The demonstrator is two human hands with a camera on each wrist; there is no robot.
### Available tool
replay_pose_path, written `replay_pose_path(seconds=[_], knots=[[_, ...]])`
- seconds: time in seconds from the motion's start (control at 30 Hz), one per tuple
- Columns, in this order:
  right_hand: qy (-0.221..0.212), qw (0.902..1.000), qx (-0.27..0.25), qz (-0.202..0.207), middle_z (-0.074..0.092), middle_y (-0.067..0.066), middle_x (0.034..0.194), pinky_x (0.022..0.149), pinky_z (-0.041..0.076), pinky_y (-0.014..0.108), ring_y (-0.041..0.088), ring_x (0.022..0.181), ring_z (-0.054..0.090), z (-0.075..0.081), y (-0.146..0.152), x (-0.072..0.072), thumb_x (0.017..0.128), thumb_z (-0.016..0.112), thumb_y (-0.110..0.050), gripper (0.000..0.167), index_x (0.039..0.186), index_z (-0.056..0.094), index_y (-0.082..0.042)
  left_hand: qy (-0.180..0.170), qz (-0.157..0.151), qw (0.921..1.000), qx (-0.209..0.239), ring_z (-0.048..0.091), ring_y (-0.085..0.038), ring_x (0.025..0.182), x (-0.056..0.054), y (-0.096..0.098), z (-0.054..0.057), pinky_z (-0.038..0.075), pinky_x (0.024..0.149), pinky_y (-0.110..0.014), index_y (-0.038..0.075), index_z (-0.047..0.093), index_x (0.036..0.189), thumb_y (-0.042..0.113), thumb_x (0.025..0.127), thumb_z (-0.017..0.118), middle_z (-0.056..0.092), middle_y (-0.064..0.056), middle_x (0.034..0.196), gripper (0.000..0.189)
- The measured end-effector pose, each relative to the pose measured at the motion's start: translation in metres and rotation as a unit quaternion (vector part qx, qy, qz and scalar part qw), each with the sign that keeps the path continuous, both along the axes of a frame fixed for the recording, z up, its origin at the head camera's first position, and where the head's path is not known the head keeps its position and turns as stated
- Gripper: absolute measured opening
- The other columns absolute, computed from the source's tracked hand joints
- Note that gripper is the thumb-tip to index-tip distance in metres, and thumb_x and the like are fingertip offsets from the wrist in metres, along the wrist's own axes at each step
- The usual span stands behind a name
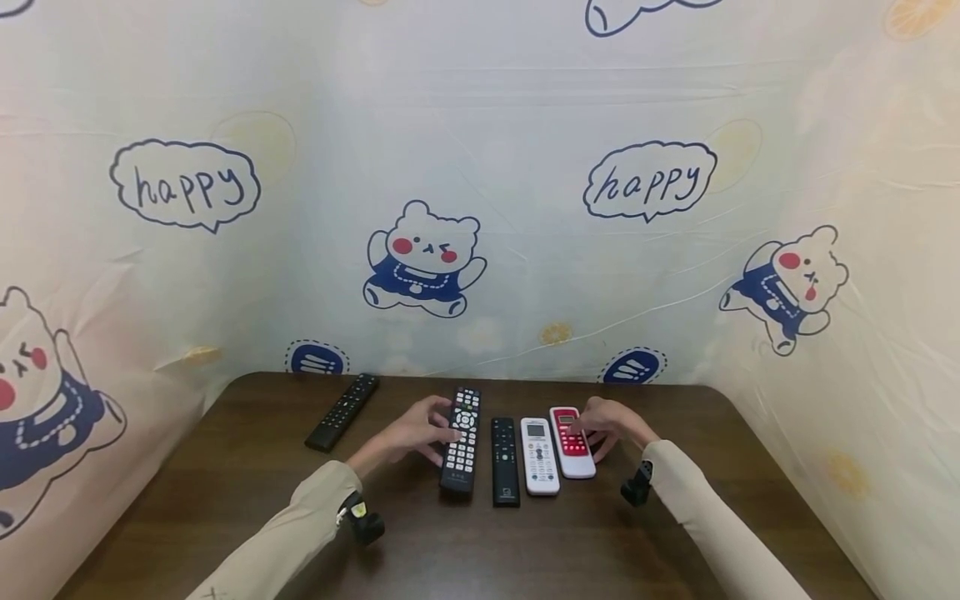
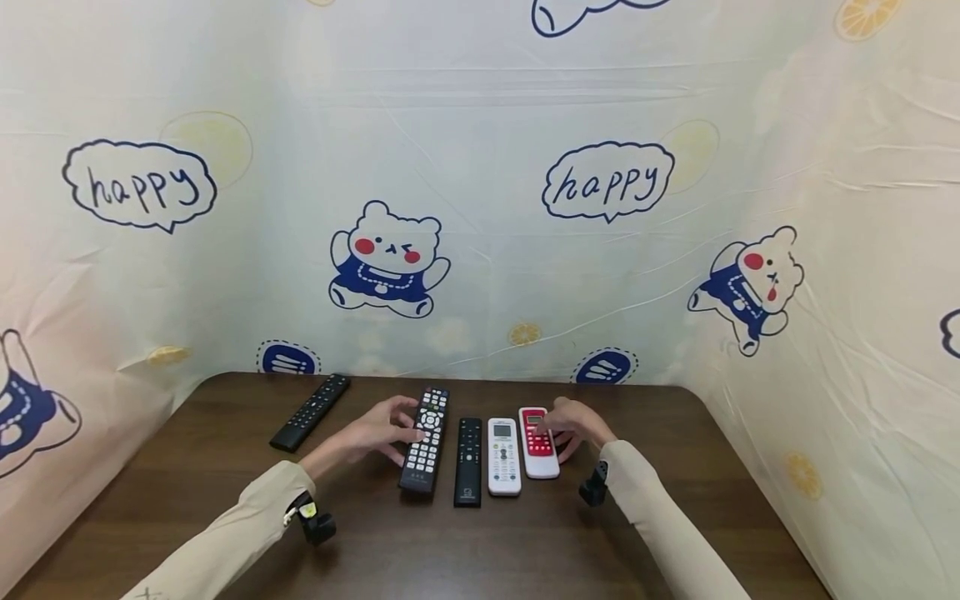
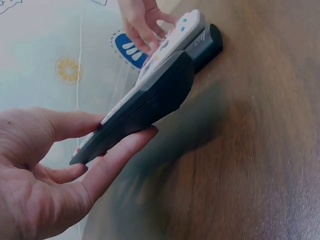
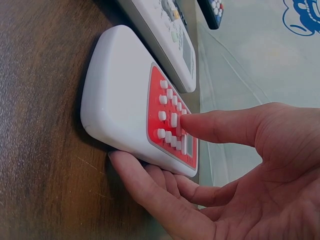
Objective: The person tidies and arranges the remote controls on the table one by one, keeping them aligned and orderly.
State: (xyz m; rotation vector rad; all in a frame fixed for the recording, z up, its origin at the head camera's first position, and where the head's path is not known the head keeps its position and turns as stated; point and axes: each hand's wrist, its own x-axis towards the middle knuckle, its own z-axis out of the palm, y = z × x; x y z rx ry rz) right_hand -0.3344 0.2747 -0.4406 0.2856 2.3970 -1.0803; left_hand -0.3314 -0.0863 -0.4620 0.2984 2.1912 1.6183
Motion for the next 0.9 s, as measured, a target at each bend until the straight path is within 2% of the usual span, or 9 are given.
replay_pose_path(seconds=[0.23,0.4,0.53,0.73,0.9], knots=[[-0.004,1.0000,-0.003,-0.005,0.058,0.024,0.111,0.077,0.066,0.044,0.037,0.101,0.065,-0.001,0.001,0.000,0.095,0.072,-0.012,0.045,0.127,0.049,0.009,0.003,0.017,0.9998,0.003,0.070,-0.030,0.088,0.003,0.004,-0.007,0.065,0.062,-0.042,-0.006,0.038,0.151,0.001,0.089,0.078,0.059,-0.024,0.113,0.075],[-0.002,1.0000,-0.006,-0.005,0.059,0.024,0.110,0.076,0.066,0.043,0.036,0.099,0.065,-0.001,0.001,0.000,0.095,0.073,-0.014,0.047,0.128,0.048,0.009,0.004,0.025,0.9995,-0.016,0.071,-0.028,0.085,0.008,0.004,-0.011,0.064,0.060,-0.041,-0.008,0.038,0.151,-0.001,0.090,0.077,0.060,-0.023,0.109,0.073],[-0.004,1.0000,-0.006,-0.005,0.060,0.023,0.110,0.074,0.066,0.042,0.035,0.099,0.065,-0.001,0.001,-0.001,0.095,0.073,-0.014,0.046,0.127,0.049,0.008,-0.003,0.027,0.9988,-0.042,0.071,-0.027,0.083,0.011,0.005,-0.009,0.064,0.059,-0.040,-0.008,0.036,0.153,0.000,0.092,0.075,0.062,-0.022,0.106,0.073],[-0.001,1.0000,-0.005,-0.003,0.059,0.024,0.111,0.075,0.066,0.042,0.036,0.100,0.065,0.002,0.001,-0.002,0.095,0.072,-0.014,0.044,0.127,0.050,0.009,0.011,0.018,0.9953,-0.095,0.070,-0.029,0.079,0.015,0.009,0.000,0.063,0.055,-0.039,-0.007,0.035,0.154,0.002,0.097,0.071,0.064,-0.021,0.099,0.068],[-0.005,1.0000,-0.006,0.001,0.060,0.023,0.110,0.075,0.066,0.042,0.035,0.098,0.067,0.000,0.001,0.000,0.095,0.072,-0.014,0.040,0.124,0.054,0.009,0.003,0.020,0.9951,-0.096,0.070,-0.028,0.078,0.019,0.010,-0.001,0.063,0.055,-0.038,-0.009,0.037,0.153,0.002,0.097,0.070,0.064,-0.021,0.101,0.066]])
